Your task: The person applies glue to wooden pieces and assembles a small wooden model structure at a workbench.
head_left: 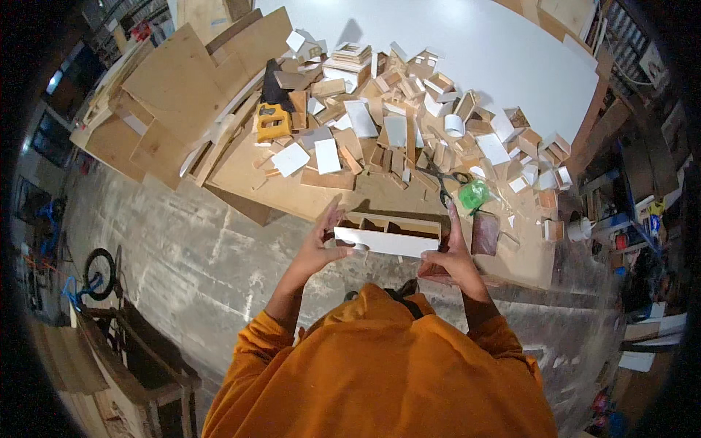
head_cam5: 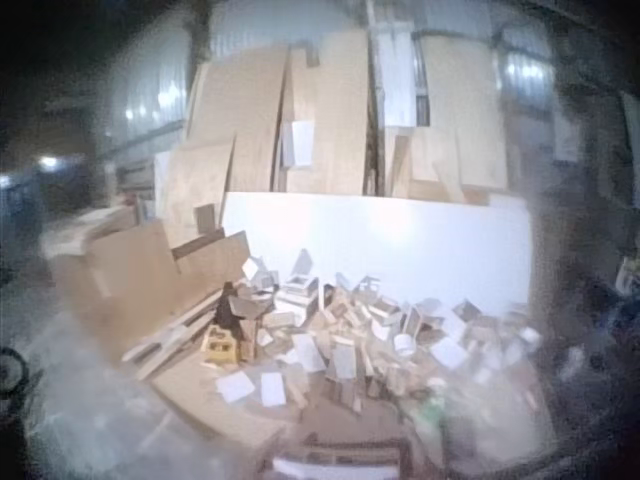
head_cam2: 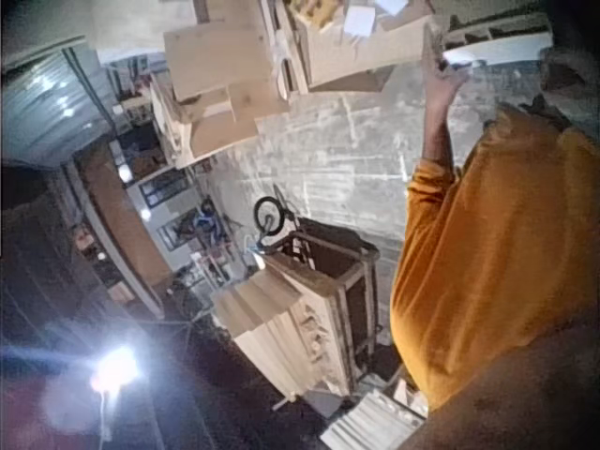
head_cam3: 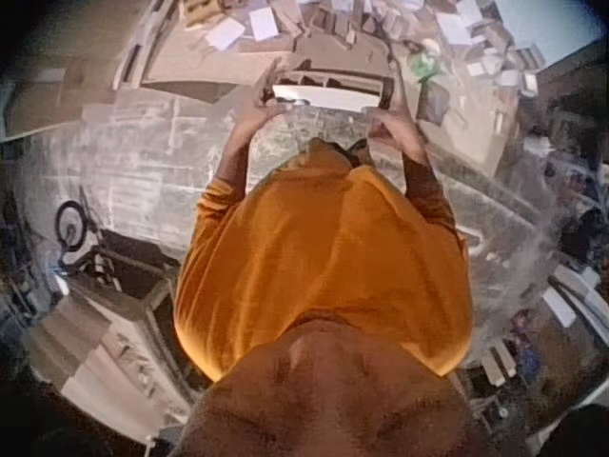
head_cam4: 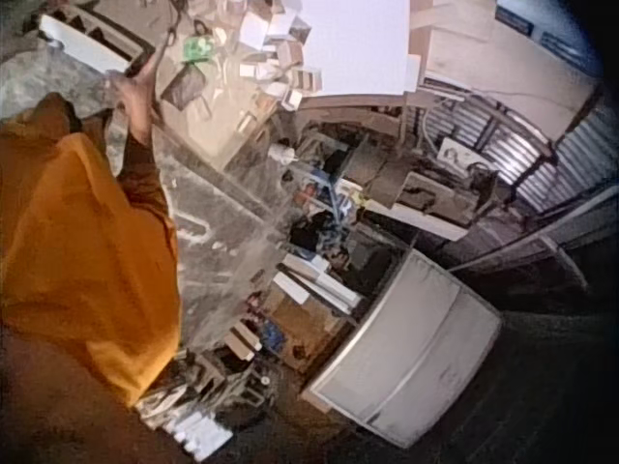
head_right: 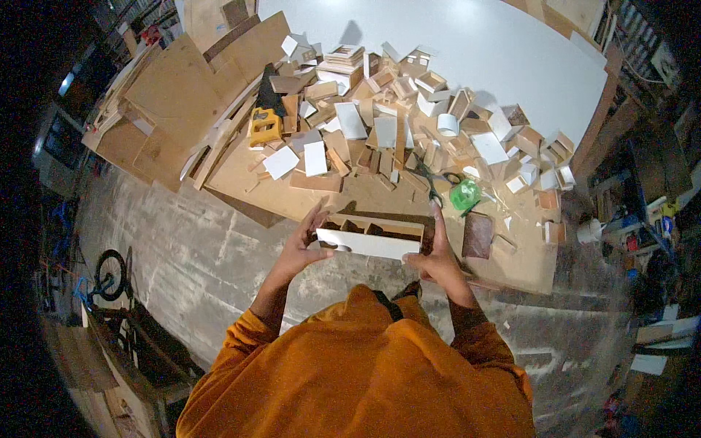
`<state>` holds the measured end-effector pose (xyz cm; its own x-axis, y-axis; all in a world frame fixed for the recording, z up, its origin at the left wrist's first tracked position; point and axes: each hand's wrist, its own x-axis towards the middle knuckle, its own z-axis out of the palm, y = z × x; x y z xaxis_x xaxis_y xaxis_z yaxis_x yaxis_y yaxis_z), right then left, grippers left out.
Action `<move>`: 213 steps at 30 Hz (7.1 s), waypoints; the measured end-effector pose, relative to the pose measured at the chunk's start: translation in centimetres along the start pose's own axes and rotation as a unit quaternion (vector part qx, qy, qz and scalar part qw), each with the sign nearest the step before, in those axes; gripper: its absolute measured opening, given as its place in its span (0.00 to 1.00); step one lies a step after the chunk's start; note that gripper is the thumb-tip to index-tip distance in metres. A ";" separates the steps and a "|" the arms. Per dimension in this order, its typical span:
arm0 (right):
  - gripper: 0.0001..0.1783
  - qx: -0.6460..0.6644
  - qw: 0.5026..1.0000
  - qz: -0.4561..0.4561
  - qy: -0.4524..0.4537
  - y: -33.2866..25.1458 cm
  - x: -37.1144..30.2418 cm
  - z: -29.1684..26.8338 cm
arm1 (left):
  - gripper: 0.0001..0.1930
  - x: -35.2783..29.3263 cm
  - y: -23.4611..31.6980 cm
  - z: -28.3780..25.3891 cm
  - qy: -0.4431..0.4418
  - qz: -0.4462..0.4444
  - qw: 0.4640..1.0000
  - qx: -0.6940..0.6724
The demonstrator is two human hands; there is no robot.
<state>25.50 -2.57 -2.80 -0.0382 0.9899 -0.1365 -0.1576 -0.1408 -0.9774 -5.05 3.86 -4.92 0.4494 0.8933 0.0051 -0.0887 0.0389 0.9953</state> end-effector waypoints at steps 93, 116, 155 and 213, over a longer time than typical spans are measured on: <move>0.43 -0.260 0.926 -0.184 0.204 6.6 6.2 -2.2 | 0.29 12.1 -5.9 11.6 -0.162 -0.071 0.983 -0.047; 0.41 -0.004 0.923 -0.194 0.333 8.6 6.4 0.9 | 0.28 11.1 -8.2 12.7 -0.097 -0.032 0.994 -0.043; 0.56 -0.272 0.925 -0.165 0.208 2.9 1.6 -2.9 | 0.43 2.9 -4.3 5.3 0.141 0.034 0.838 0.526; 0.55 -0.422 0.877 -0.169 -0.154 -0.4 8.0 -9.8 | 0.35 7.6 -2.5 2.0 0.066 0.062 0.851 0.517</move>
<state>34.98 5.51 -5.05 -0.4152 0.9033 0.1079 0.5701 0.3507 -0.7429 0.40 9.66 -7.18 0.3834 0.9073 0.1727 0.7332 -0.4127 0.5405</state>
